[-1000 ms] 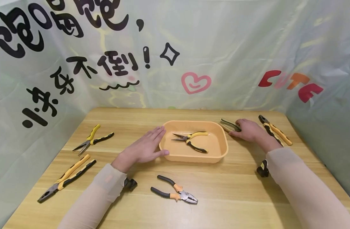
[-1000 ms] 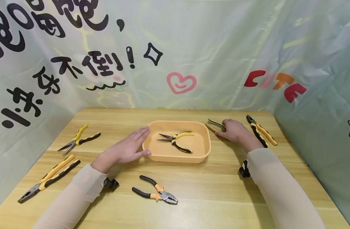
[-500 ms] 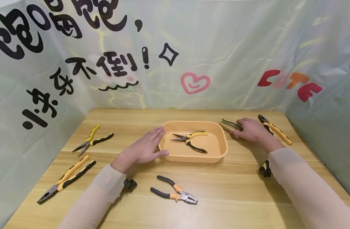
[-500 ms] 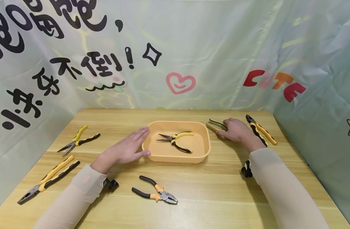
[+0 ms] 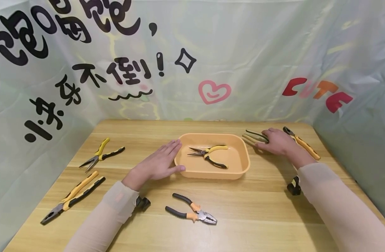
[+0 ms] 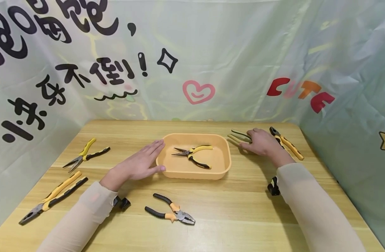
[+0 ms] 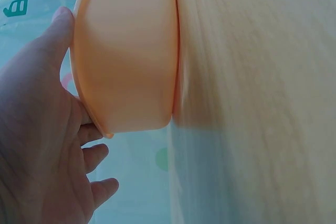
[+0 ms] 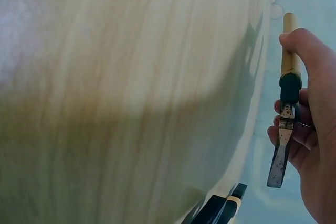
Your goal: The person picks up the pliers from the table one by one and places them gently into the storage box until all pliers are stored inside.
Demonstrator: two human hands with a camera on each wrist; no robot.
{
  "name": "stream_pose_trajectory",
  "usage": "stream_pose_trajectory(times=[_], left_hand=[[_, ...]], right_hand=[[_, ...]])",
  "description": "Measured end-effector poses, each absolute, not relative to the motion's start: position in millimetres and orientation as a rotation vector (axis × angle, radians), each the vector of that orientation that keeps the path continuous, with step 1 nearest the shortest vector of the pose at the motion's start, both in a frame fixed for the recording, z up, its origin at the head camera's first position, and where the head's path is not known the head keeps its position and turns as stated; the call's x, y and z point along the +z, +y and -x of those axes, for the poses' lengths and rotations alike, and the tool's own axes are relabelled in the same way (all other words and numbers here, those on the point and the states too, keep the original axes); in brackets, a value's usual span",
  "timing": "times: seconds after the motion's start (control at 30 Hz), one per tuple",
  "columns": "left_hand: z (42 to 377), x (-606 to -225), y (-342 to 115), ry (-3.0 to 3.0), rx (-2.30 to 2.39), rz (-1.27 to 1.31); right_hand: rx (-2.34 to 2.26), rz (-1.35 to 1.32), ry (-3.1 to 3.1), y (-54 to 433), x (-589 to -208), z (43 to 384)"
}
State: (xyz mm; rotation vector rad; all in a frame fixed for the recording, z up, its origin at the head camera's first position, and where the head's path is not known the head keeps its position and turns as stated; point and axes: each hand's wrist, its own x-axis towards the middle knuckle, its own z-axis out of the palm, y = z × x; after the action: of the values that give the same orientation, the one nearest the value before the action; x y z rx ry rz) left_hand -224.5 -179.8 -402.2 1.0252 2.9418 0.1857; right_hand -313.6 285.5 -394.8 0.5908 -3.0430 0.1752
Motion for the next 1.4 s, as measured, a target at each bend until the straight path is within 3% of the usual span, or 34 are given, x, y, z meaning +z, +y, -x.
stream_pose_trajectory(times=[1.4], left_hand=[[224.5, -403.8, -180.0, 2.958, 0.189, -1.029]], right_hand=[[0.134, -0.658, -2.843, 251.7, -336.4, 279.9]])
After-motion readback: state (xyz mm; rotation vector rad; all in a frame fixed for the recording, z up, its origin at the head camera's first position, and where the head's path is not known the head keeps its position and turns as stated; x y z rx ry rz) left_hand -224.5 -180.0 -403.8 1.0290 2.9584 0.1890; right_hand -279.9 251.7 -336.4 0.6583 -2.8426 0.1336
